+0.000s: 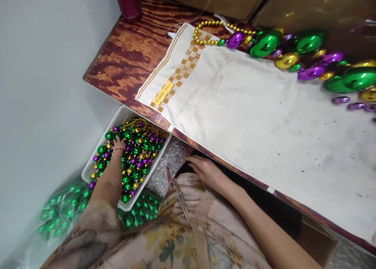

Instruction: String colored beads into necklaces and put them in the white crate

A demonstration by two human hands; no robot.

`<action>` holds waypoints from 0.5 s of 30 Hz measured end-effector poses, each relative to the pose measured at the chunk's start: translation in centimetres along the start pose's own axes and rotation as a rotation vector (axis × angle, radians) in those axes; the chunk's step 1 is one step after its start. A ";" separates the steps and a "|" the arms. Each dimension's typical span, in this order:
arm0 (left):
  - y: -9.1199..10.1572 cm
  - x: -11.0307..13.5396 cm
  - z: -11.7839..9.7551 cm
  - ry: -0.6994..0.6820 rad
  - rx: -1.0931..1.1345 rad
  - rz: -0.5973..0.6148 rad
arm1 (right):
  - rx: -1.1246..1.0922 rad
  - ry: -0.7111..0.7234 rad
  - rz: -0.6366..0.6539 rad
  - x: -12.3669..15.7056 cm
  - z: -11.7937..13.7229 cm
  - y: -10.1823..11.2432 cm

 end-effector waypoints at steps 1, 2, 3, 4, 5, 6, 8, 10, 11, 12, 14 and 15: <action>0.2 -0.4 0.4 0.017 0.003 -0.003 | -0.003 -0.010 -0.001 0.0 -0.1 0.0; 0.3 -0.6 0.8 0.033 0.012 -0.010 | -0.001 -0.017 0.001 0.0 -0.1 0.0; 0.3 -0.4 1.0 0.052 0.024 -0.024 | 0.005 -0.019 0.005 -0.1 -0.1 -0.1; 0.0 0.1 1.2 0.070 0.028 -0.044 | 0.014 -0.018 0.010 -0.2 -0.1 -0.2; -0.4 0.9 1.3 0.090 0.030 -0.069 | 0.026 -0.014 0.018 -0.3 0.0 -0.3; -1.1 2.0 1.3 0.108 0.031 -0.094 | 0.037 -0.009 0.028 -0.4 0.2 -0.5; -3.1 4.9 0.8 0.113 0.032 -0.117 | 0.057 0.000 0.051 -0.6 0.5 -0.7; -6.1 7.9 -0.3 0.067 0.044 -0.067 | 0.076 -0.002 0.067 -0.8 0.8 -0.8; -7.7 9.2 -0.9 0.046 0.055 -0.023 | 0.085 -0.006 0.075 -0.9 0.9 -0.9; -9.2 10.3 -1.5 0.037 0.065 0.019 | 0.093 -0.011 0.082 -0.9 0.9 -0.9; -11.5 11.7 -2.2 0.044 0.073 0.088 | 0.107 -0.024 0.093 -0.8 1.0 -0.9; -12.2 12.0 -2.4 0.055 0.069 0.114 | 0.112 -0.030 0.097 -0.7 1.0 -0.9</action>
Point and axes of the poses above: each hand's wrist, its own x-axis away from the middle knuckle, its own y-axis out of the back of the hand, z = x × y, the point moved 7 cm from there along -x, towards the middle knuckle, and after that the axes turned 1 degree about z, right-handed, at the moved point
